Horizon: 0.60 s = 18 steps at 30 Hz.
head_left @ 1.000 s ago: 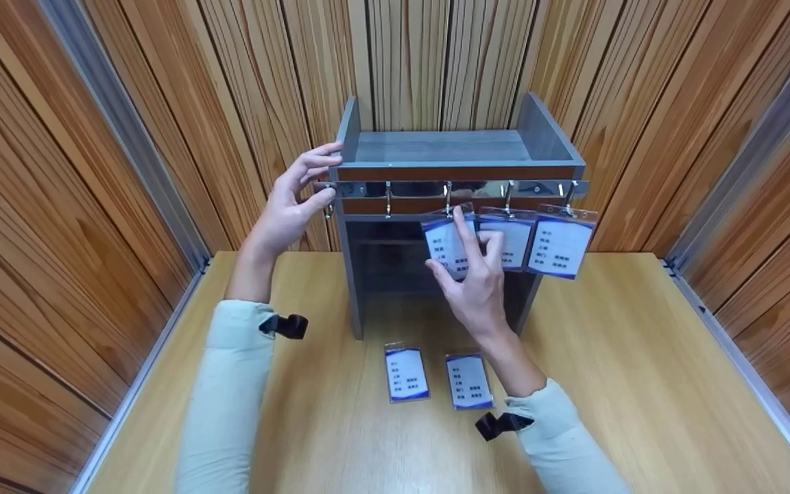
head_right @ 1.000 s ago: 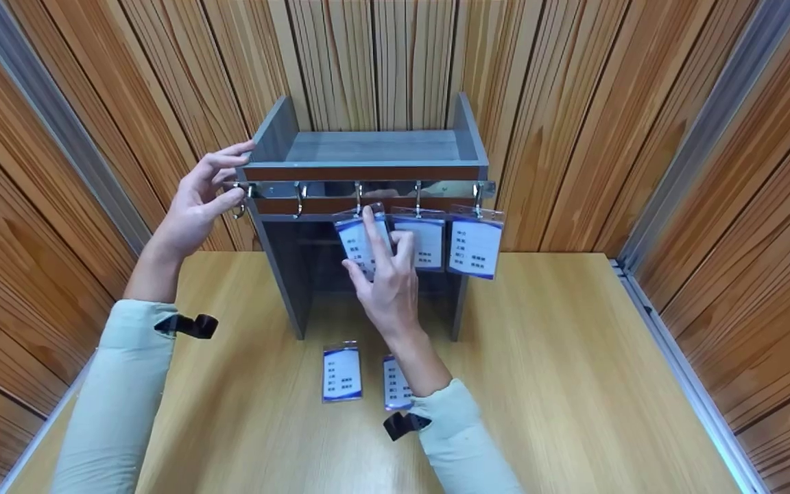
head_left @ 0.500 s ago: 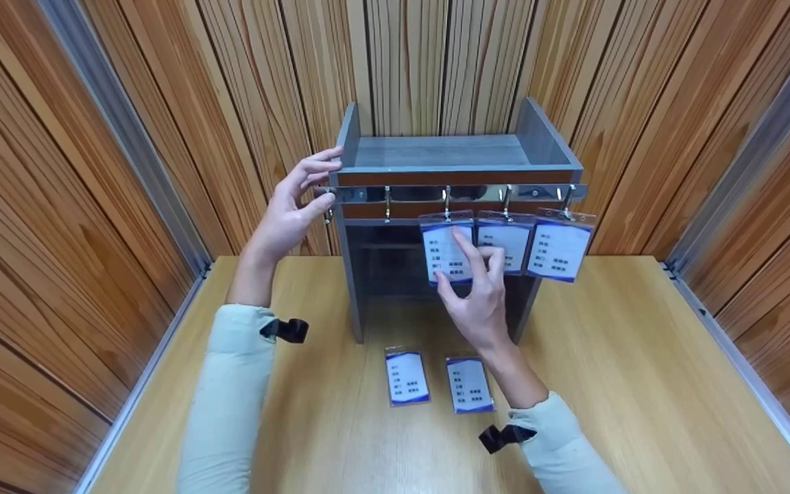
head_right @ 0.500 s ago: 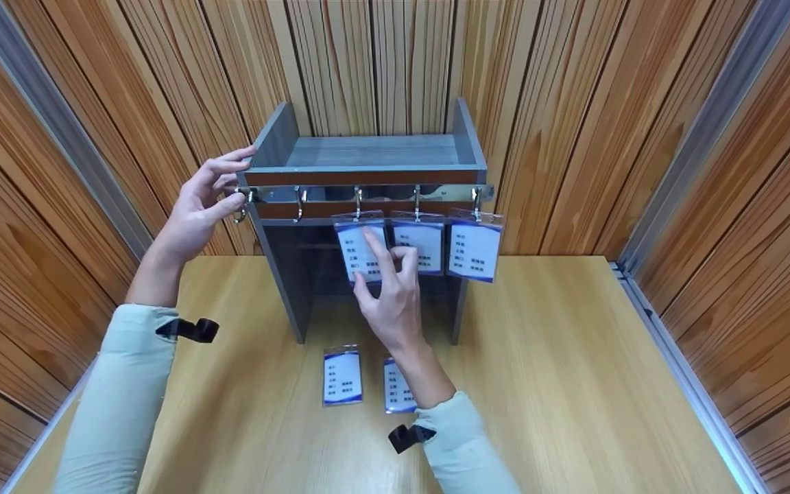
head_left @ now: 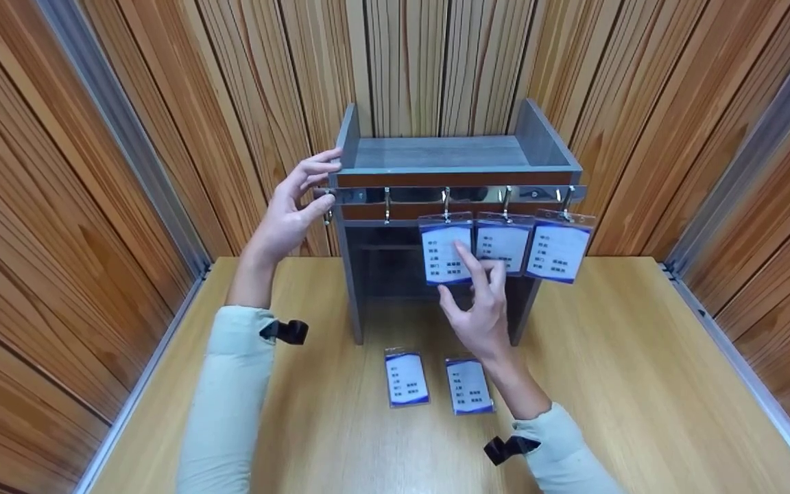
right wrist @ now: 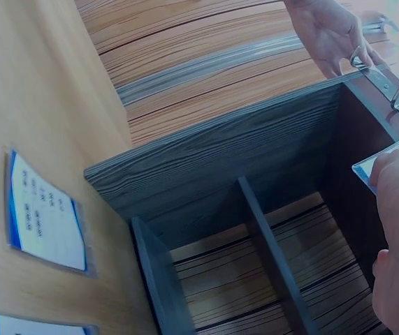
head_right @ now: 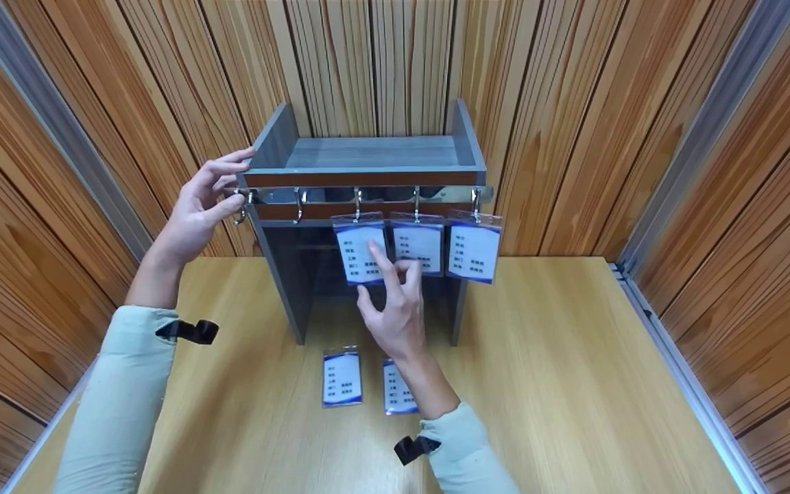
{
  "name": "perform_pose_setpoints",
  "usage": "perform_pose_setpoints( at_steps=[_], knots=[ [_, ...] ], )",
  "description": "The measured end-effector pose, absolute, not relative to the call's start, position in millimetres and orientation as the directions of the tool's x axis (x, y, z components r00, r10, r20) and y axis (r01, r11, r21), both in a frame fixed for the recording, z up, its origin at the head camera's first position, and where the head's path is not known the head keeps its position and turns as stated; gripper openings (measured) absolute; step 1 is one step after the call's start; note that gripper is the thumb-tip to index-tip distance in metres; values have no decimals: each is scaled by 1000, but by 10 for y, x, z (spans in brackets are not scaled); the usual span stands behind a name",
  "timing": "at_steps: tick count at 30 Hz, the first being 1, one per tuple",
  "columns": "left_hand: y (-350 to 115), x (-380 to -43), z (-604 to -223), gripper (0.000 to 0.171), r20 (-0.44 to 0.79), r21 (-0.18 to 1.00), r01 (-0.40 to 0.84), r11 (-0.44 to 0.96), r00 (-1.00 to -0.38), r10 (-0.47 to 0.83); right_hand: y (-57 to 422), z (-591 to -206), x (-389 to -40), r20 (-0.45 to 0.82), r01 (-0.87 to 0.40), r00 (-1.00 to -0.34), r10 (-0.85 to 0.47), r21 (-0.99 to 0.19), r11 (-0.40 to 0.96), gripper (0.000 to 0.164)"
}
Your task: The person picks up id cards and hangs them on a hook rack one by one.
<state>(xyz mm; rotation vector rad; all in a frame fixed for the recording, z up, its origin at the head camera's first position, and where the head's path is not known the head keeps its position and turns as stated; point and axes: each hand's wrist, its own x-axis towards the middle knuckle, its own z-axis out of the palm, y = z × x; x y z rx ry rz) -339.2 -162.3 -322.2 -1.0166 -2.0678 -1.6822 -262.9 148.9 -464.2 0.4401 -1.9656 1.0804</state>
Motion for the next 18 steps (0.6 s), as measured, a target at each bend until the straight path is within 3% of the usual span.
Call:
perform_pose_setpoints(
  at_steps=[18],
  knots=[
    [-1627,-3388,-3232,40,622,731,679,71,-706,339,1610,-4975,-2553,782,-618,-621,55,-533,578,74]
  ],
)
